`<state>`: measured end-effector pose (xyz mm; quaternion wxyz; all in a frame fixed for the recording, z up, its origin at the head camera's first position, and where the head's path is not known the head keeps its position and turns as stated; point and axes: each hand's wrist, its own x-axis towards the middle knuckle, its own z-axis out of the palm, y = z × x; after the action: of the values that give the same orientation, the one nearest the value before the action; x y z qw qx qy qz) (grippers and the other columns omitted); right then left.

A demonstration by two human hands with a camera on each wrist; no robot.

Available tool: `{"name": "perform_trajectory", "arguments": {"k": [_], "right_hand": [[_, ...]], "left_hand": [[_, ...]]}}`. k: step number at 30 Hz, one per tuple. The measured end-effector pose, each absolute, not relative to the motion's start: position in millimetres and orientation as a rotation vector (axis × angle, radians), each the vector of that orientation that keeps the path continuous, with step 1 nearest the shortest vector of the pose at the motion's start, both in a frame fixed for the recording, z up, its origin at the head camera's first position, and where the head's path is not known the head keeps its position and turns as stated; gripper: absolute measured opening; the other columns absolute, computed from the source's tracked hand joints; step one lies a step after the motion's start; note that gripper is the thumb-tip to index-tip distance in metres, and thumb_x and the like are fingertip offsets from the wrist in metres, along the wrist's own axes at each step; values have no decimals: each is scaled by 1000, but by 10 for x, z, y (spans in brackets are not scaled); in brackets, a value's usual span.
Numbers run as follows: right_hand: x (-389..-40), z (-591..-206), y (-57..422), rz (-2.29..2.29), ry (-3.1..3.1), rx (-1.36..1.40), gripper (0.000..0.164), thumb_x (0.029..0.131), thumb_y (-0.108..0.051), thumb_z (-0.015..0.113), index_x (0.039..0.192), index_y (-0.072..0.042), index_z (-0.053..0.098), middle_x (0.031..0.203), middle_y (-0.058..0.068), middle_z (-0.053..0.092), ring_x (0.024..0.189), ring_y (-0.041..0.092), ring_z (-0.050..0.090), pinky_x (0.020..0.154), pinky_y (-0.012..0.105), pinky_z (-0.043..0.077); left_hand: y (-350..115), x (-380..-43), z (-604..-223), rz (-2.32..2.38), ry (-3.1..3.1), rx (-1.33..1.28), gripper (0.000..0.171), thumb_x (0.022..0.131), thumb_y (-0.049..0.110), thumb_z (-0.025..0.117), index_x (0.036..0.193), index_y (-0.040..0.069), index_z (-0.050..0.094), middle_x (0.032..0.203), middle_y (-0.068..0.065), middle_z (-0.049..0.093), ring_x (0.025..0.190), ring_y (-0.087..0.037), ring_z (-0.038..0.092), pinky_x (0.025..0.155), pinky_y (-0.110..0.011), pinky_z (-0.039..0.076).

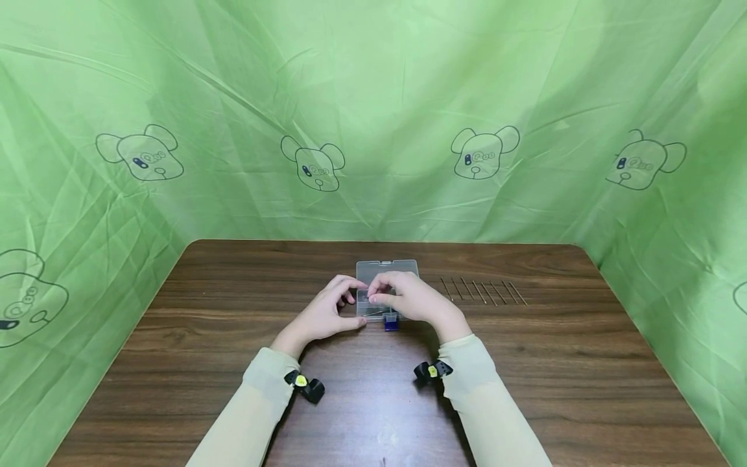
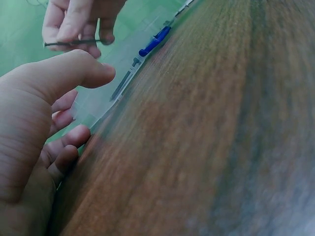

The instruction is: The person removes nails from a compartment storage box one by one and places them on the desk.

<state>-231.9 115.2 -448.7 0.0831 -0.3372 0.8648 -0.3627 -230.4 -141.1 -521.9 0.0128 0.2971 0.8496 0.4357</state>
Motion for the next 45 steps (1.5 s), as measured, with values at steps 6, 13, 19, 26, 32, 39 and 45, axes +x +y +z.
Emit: {"name": "perform_trajectory", "arguments": {"k": [6, 13, 19, 26, 32, 39, 45], "right_hand": [[-2300, -4369, 1244, -1134, 2623, -938, 9, 109, -21, 70, 112, -14, 75, 102, -6, 73, 97, 11, 67, 92, 38, 56], [-2259, -4262, 1367, -1168, 2655, -873, 12, 107, -21, 69, 114, -11, 74, 101, -3, 73, 94, 14, 66, 85, 36, 55], [-2205, -4171, 1466, -1156, 2697, -830, 12, 106, -19, 68, 114, -10, 73, 99, -3, 72, 86, 12, 64, 79, 32, 54], [-2065, -4067, 1598, -1004, 2758, -908, 7, 106, -14, 67, 109, -9, 70, 97, -2, 67, 88, 13, 61, 82, 34, 54], [-1984, -4035, 1797, -1029, 2752, -889, 5, 107, -13, 67, 110, -10, 70, 96, -4, 69, 87, 12, 63, 80, 33, 55], [-1903, -4076, 2130, -1075, 2901, -822, 6, 106, -18, 70, 110, -13, 72, 95, -6, 68, 84, 11, 62, 76, 30, 53], [-1805, -4173, 2449, -1119, 3040, -633, 9, 107, -16, 72, 114, -11, 72, 98, -3, 71, 88, 14, 65, 76, 28, 53]], "left_hand": [[-1402, -2306, -5228, 1363, 2648, 936, 67, 85, 23, 94, 144, 17, 64, 133, -7, 59, 104, -17, 59, 85, -35, 51], [-1399, -2297, -5219, 1353, 2649, 899, 67, 84, 22, 94, 144, 18, 65, 130, -4, 58, 103, -16, 59, 85, -35, 51], [-1394, -2299, -5215, 1358, 2651, 899, 67, 84, 22, 94, 144, 18, 65, 131, -5, 59, 103, -17, 59, 86, -36, 50], [-1405, -2298, -5235, 1365, 2646, 897, 66, 84, 23, 95, 144, 18, 66, 131, -5, 59, 102, -17, 59, 86, -35, 50], [-1399, -2287, -5235, 1364, 2639, 894, 67, 84, 24, 95, 144, 19, 65, 131, -4, 59, 101, -16, 59, 87, -36, 50], [-1382, -2293, -5233, 1353, 2645, 904, 66, 85, 24, 94, 144, 20, 65, 131, -3, 59, 103, -17, 59, 87, -36, 50], [-1409, -2282, -5223, 1348, 2652, 883, 66, 85, 25, 94, 144, 21, 65, 131, -2, 58, 102, -16, 59, 87, -35, 50]]}}
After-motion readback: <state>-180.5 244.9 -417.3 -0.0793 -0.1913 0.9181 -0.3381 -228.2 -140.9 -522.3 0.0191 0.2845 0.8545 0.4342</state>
